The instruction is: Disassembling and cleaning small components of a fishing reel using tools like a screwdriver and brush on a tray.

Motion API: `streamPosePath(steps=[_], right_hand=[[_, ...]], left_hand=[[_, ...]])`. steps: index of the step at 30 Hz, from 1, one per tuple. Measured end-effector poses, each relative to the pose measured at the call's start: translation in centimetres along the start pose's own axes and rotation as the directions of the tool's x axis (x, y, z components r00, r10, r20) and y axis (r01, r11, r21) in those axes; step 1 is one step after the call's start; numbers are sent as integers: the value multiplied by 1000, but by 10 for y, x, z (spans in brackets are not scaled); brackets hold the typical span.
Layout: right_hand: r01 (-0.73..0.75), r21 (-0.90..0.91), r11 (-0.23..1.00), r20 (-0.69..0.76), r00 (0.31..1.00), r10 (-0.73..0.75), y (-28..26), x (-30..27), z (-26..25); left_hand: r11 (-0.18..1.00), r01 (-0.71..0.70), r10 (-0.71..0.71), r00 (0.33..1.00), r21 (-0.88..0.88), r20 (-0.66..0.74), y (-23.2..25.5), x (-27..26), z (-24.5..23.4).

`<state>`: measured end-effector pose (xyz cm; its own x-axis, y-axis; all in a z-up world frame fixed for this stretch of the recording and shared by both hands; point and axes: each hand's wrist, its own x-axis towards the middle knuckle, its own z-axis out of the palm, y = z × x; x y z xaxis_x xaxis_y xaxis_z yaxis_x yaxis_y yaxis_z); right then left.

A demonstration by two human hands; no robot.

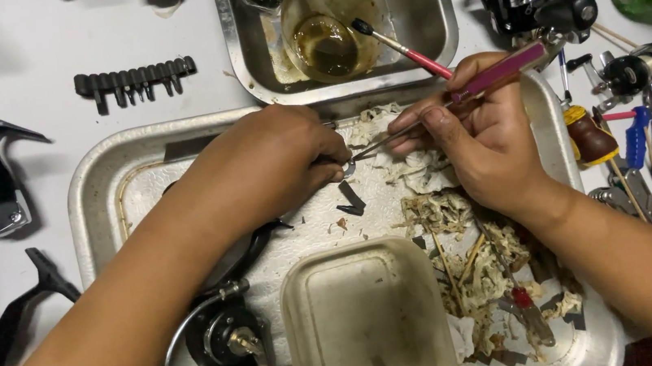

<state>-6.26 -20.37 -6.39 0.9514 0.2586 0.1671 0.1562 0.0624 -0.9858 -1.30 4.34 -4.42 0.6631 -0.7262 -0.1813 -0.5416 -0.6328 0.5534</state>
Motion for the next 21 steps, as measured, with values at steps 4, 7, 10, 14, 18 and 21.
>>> streamPosePath(steps=[4,7,10,14,18,21], right_hand=[[-8,3,1000,1,1000,8,2,-3,2],[-16,30,999,11,1000,16,1,-1,2],[-14,6,1000,-8,1000,14,0,0,3],[-19,10,1000,24,1000,19,3,2,-2],[-50,43,998,53,997,48,6,4,-4],[-76,76,994,36,997,73,9,3,-3]], left_hand=[[1000,-2,2,1000,9,2,-2,0,3],[1000,-28,27,999,-3,-19,-1,1,2],[1000,-12,12,1000,7,-5,1,0,-1],[1000,5,-5,1000,9,-8,1,1,0],[1000,-12,12,999,7,-33,1,1,3],[1000,-25,25,999,4,-28,-2,2,5]])
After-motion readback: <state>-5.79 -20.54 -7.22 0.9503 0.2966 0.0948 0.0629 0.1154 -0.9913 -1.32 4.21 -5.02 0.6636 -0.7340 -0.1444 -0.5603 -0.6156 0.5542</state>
